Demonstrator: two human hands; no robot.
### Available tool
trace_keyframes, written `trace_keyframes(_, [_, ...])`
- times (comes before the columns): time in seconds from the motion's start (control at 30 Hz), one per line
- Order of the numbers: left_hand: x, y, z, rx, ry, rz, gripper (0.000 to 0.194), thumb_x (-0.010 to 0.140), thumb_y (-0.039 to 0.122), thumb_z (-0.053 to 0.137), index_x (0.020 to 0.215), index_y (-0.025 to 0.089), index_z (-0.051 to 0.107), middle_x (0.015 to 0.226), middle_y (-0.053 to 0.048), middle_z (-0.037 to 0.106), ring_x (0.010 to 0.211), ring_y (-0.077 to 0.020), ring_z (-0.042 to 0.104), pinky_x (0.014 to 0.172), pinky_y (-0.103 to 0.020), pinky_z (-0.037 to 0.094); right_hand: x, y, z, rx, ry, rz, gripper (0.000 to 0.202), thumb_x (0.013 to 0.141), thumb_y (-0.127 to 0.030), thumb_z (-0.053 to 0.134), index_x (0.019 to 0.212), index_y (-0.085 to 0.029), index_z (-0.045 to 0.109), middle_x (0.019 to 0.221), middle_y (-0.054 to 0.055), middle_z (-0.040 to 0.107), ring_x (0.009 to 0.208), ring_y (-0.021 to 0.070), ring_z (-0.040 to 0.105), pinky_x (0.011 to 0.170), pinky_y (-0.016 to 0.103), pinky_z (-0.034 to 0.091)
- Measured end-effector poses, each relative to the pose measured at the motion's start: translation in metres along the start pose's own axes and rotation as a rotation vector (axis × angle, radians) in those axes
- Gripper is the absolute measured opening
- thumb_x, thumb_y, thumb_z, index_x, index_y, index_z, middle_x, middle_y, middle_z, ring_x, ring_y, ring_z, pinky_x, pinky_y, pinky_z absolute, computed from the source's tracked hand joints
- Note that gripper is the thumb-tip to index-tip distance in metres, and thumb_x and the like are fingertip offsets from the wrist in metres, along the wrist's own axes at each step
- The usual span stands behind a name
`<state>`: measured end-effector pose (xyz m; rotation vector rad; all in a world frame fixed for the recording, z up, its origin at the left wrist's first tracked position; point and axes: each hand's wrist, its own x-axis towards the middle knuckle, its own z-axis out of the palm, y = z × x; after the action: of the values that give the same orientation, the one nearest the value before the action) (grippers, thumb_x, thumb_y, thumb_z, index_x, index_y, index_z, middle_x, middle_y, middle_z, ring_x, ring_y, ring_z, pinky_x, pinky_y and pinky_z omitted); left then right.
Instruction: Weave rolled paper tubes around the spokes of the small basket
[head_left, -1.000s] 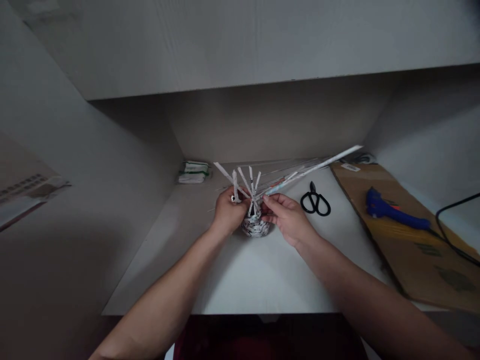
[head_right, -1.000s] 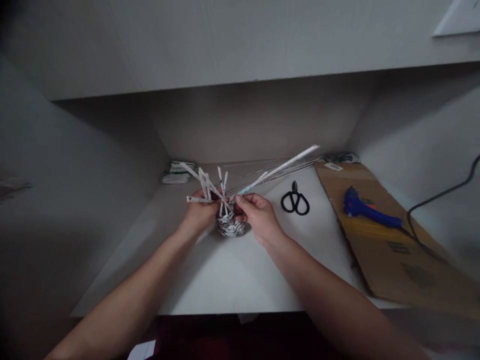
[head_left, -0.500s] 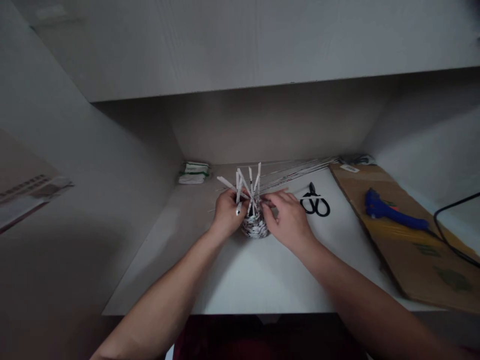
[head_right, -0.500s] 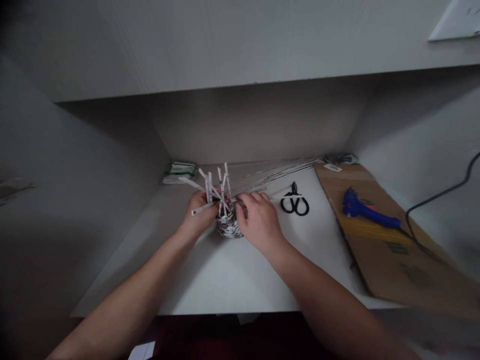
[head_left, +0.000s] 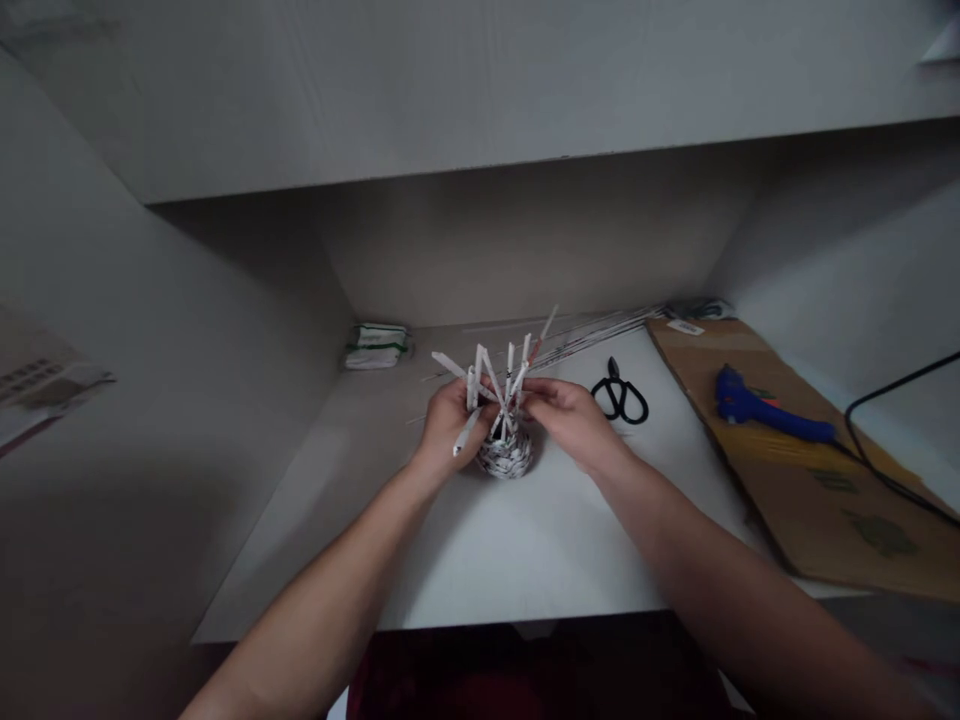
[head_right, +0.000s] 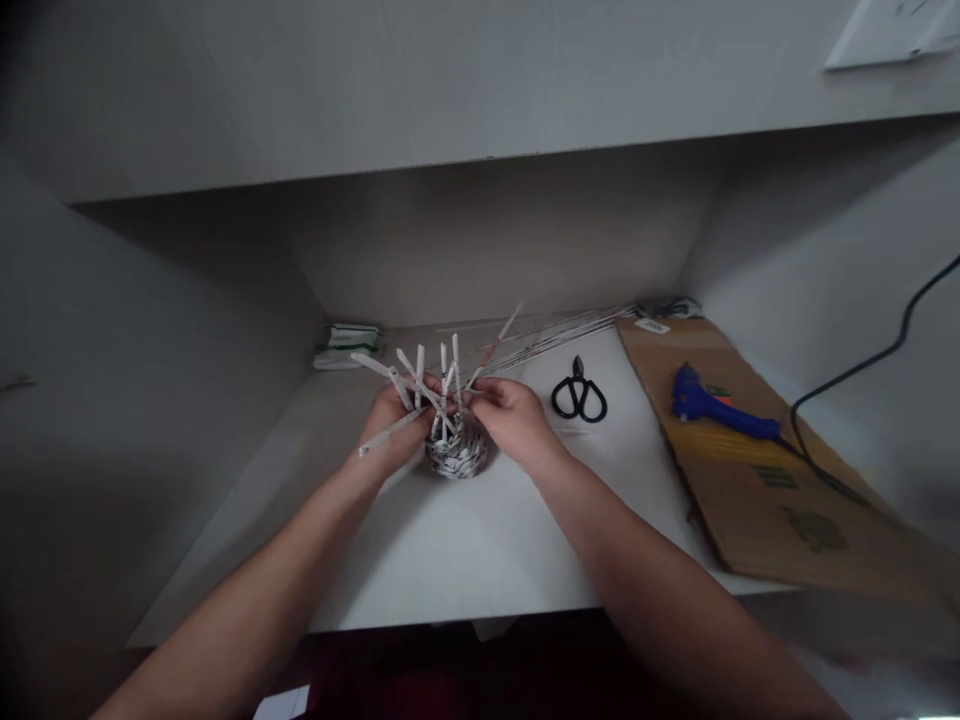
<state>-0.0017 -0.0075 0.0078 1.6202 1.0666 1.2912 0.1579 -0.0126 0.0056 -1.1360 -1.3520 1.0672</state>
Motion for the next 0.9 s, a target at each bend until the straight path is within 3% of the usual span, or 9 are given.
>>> trace_keyframes(0.13, [0.000, 0.010, -0.001, 0.034, -0.022, -0.022, 0.011, 0.067, 0.012, 0.064, 0.076, 0.016, 0.065, 0.071, 0.000, 0.067, 0.064, -0.0129, 0.061, 0.061, -0.022, 0.047, -0.001, -0.003, 0.001, 0.116, 0.015, 0.033, 0.019, 0.065, -0.035, 0.071, 0.068, -0.018, 0.063, 0.067, 0.001, 0.068, 0.064, 0.0148, 0.061, 0.065, 0.028, 0.047])
trace_keyframes(0.37, [0.002, 0.001, -0.004, 0.170, -0.003, -0.027, 0.011, 0.067, 0.016, 0.067, 0.077, 0.017, 0.071, 0.072, -0.003, 0.071, 0.065, -0.0160, 0.064, 0.061, -0.025, 0.049, -0.010, -0.005, 0.003, -0.158, 0.141, -0.181, 0.008, 0.074, -0.026, 0.063, 0.076, -0.018, 0.066, 0.076, 0.002, 0.069, 0.072, 0.0153, 0.063, 0.073, 0.028, 0.048])
trace_keyframes(0.57, [0.002, -0.001, -0.004, 0.106, 0.027, -0.046, 0.009, 0.067, 0.015, 0.066, 0.075, 0.017, 0.070, 0.070, -0.002, 0.071, 0.062, -0.0153, 0.063, 0.058, -0.024, 0.048, -0.003, -0.003, 0.002, 0.128, -0.048, -0.054, 0.018, 0.073, -0.026, 0.065, 0.089, -0.019, 0.064, 0.078, 0.002, 0.071, 0.074, 0.0154, 0.066, 0.074, 0.028, 0.050])
trace_keyframes(0.8, [0.002, -0.004, -0.003, 0.104, 0.037, -0.011, 0.005, 0.067, 0.014, 0.065, 0.069, 0.016, 0.069, 0.069, -0.003, 0.071, 0.062, -0.0148, 0.064, 0.059, -0.023, 0.049, 0.004, 0.010, -0.001, 0.048, 0.055, -0.037, 0.025, 0.075, -0.040, 0.066, 0.067, -0.017, 0.064, 0.068, 0.004, 0.070, 0.067, 0.0168, 0.064, 0.068, 0.028, 0.048])
trace_keyframes(0.9, [0.003, -0.008, -0.003, 0.099, 0.061, -0.034, 0.006, 0.067, 0.016, 0.066, 0.072, 0.015, 0.070, 0.069, -0.004, 0.072, 0.061, -0.0156, 0.065, 0.058, -0.024, 0.049, 0.002, 0.011, -0.001, 0.032, 0.066, -0.057, 0.026, 0.077, -0.041, 0.064, 0.066, -0.018, 0.062, 0.065, 0.002, 0.069, 0.064, 0.0161, 0.063, 0.063, 0.027, 0.047])
